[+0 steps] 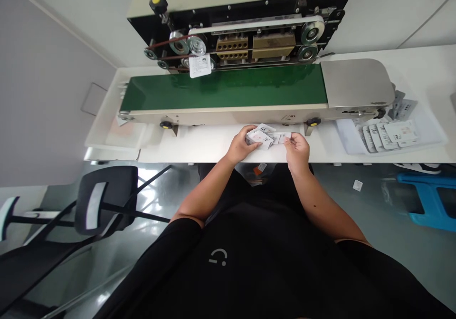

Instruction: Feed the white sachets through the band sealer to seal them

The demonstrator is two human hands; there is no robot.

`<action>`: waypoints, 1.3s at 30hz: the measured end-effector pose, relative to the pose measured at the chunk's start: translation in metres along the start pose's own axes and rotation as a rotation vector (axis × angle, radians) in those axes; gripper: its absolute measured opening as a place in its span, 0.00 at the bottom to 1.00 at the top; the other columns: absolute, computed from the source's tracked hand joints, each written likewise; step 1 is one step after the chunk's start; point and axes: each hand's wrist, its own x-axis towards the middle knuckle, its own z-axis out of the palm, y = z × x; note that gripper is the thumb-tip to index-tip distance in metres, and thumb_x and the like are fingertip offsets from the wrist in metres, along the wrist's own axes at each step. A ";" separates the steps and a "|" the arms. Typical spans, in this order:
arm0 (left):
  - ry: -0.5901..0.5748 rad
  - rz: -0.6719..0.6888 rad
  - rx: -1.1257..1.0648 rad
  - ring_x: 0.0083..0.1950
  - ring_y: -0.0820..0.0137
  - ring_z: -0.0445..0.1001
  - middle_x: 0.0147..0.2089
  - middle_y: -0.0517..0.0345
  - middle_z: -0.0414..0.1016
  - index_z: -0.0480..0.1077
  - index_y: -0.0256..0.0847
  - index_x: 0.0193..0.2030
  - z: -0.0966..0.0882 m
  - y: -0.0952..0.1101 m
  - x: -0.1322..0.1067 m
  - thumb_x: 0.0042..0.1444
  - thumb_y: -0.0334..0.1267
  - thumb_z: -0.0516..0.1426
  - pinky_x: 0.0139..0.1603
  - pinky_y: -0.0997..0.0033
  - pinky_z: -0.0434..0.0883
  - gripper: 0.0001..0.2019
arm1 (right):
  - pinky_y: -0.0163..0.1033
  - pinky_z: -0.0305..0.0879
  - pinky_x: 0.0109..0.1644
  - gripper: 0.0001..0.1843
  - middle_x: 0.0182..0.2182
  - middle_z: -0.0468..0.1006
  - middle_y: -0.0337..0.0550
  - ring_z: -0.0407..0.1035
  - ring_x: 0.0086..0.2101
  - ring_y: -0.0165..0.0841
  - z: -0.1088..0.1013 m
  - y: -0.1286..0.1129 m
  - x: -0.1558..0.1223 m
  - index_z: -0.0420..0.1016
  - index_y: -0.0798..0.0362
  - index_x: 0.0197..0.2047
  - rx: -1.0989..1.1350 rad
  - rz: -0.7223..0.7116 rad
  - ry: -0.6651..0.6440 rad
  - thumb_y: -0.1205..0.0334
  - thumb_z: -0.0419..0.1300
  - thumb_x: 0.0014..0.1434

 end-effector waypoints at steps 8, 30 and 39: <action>0.007 -0.013 0.011 0.65 0.54 0.79 0.64 0.47 0.79 0.70 0.46 0.65 -0.001 0.003 0.000 0.56 0.47 0.72 0.66 0.56 0.76 0.32 | 0.37 0.78 0.42 0.29 0.51 0.80 0.44 0.80 0.40 0.32 -0.006 -0.029 -0.007 0.64 0.45 0.54 0.293 0.045 0.091 0.42 0.70 0.59; 0.014 -0.009 0.015 0.61 0.56 0.81 0.62 0.48 0.81 0.71 0.44 0.64 -0.002 0.001 0.004 0.54 0.43 0.72 0.62 0.60 0.76 0.31 | 0.30 0.70 0.38 0.12 0.47 0.82 0.50 0.79 0.36 0.23 -0.076 -0.208 0.147 0.71 0.64 0.55 0.238 0.198 -0.103 0.80 0.55 0.72; 0.009 0.001 0.015 0.62 0.56 0.81 0.63 0.47 0.80 0.71 0.44 0.64 -0.002 0.002 0.004 0.55 0.44 0.72 0.63 0.59 0.76 0.31 | 0.28 0.74 0.43 0.16 0.61 0.72 0.62 0.77 0.40 0.18 -0.036 -0.179 0.214 0.61 0.71 0.60 0.052 0.173 -0.166 0.72 0.56 0.73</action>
